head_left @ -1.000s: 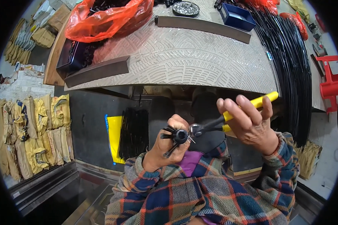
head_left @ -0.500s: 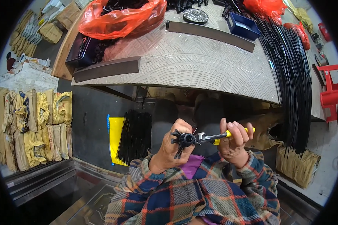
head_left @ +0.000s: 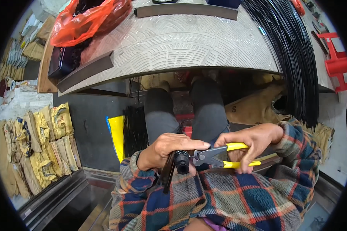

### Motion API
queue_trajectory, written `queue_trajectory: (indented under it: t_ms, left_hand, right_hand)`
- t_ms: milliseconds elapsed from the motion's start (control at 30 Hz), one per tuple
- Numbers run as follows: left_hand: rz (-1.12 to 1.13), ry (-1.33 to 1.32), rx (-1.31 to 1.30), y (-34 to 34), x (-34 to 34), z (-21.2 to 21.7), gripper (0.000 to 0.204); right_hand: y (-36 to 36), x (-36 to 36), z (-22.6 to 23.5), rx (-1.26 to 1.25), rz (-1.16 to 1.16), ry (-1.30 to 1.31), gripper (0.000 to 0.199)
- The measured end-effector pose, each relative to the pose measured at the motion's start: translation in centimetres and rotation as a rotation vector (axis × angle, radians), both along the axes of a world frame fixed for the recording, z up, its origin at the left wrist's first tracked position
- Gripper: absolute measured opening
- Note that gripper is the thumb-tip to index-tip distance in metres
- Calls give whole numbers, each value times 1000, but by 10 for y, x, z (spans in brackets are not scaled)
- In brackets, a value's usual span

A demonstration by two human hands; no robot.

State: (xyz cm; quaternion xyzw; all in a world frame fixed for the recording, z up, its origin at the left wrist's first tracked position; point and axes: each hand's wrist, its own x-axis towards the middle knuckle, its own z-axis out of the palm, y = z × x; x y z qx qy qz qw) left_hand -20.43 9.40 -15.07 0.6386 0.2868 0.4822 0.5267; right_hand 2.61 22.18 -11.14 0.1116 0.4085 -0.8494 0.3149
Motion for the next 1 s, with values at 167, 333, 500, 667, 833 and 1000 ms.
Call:
queue_trajectory:
  t_ms: [167,333,500,667,833,1000]
  left_hand:
    - [301,78,177,-10,10,-20,55]
    - [207,32,-232,-10,5,4,47]
    - [10,45,-53,-3,5,-1,62]
    - [301,156,-24,-10,11,-5,49]
    - [153,44,-80,-1,10,1,50]
    - [192,146,52,4,8,-10,48]
  right_hand:
    - [-11,0,16,1410,-145,717,66]
    - [-11,9,15,1024,-77,512,52]
    - [-3,12,-14,-114,-107,177,63]
    - [-22,8,6,1831,-148,710,59]
    - [2,16,3,406,60,236,49]
    - [11,16,21,868,-110,412,60]
